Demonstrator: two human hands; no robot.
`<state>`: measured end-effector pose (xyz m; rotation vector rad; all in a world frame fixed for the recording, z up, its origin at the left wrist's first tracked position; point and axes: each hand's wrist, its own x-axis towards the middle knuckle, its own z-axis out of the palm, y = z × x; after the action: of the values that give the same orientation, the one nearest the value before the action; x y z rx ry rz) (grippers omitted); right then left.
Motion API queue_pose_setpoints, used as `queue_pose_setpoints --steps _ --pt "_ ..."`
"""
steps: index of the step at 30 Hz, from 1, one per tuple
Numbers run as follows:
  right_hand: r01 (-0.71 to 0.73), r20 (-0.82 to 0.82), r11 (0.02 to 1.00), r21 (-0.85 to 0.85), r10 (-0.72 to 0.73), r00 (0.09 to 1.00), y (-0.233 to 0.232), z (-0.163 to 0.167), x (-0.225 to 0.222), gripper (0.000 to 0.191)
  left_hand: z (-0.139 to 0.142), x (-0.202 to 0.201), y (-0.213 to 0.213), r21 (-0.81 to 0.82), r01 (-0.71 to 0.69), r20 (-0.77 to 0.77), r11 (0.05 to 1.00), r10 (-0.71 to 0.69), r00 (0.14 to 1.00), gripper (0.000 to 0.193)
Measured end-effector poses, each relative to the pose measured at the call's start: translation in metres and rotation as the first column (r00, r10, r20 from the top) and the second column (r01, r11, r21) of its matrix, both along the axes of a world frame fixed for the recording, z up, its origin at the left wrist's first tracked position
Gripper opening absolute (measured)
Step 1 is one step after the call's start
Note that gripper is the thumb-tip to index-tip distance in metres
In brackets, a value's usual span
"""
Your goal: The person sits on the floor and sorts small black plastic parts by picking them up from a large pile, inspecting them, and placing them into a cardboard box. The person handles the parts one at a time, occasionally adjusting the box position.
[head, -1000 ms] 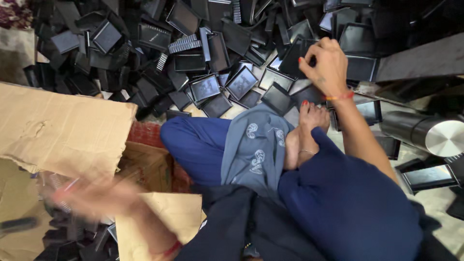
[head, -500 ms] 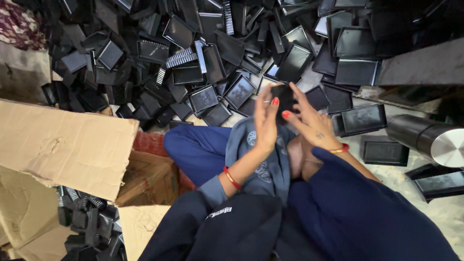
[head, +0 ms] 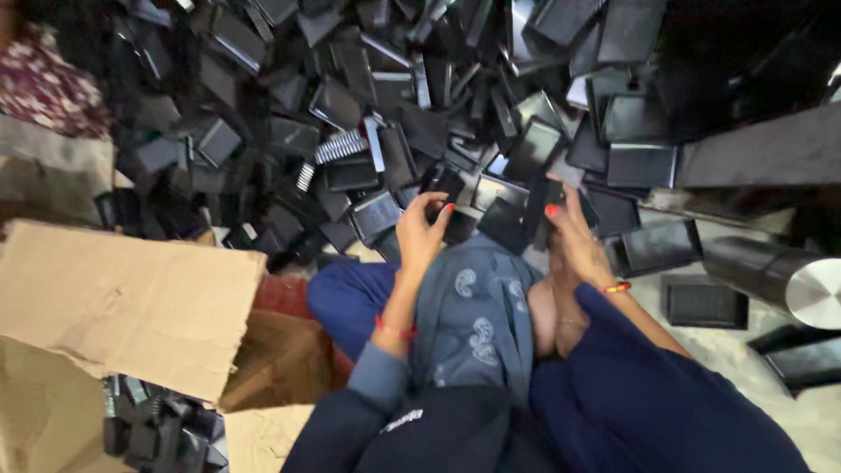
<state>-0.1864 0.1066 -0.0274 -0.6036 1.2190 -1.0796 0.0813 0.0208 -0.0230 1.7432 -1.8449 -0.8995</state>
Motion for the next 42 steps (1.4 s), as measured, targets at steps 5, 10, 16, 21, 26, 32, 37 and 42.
queue_pose_setpoints --steps 5,10,16,21,26,32,37,42 --pt "-0.2 -0.193 0.973 -0.116 0.176 0.965 -0.005 0.012 0.007 0.065 -0.006 -0.004 0.016 0.531 0.392 -0.831 0.751 0.552 0.068 0.04" --pt "-0.065 0.092 0.984 -0.164 0.081 0.992 -0.015 0.019 0.019 0.065 0.001 -0.027 0.029 0.588 0.358 -0.808 0.725 0.548 0.216 0.059" --pt "-0.309 -0.159 0.923 -0.228 0.278 0.947 -0.006 0.043 0.019 0.07 -0.003 -0.049 0.045 0.623 0.254 -0.743 0.74 0.457 0.489 0.058" --pt "-0.196 -0.101 0.963 -0.183 0.18 0.978 -0.016 0.035 0.007 0.052 -0.009 -0.053 0.054 0.665 0.272 -0.732 0.695 0.534 0.424 0.066" --pt "-0.135 -0.28 0.966 -0.221 0.07 0.957 -0.01 0.029 0.015 0.05 -0.001 -0.068 0.069 0.625 0.167 -0.623 0.763 0.358 0.696 0.068" --pt "-0.176 -0.475 0.942 -0.286 0.02 0.88 -0.006 0.042 0.025 0.053 0.005 -0.079 0.07 0.466 0.209 -0.713 0.86 0.225 0.664 0.067" --pt "-0.212 -0.541 0.909 -0.36 -0.019 0.841 -0.006 0.048 0.026 0.054 0.026 -0.084 0.073 0.307 0.35 -0.679 0.885 -0.054 0.732 0.061" --pt "-0.235 -0.697 0.829 -0.508 -0.235 0.677 -0.009 0.045 0.002 0.045 0.065 -0.072 0.075 0.388 0.593 -0.524 0.705 -0.36 0.772 0.051"
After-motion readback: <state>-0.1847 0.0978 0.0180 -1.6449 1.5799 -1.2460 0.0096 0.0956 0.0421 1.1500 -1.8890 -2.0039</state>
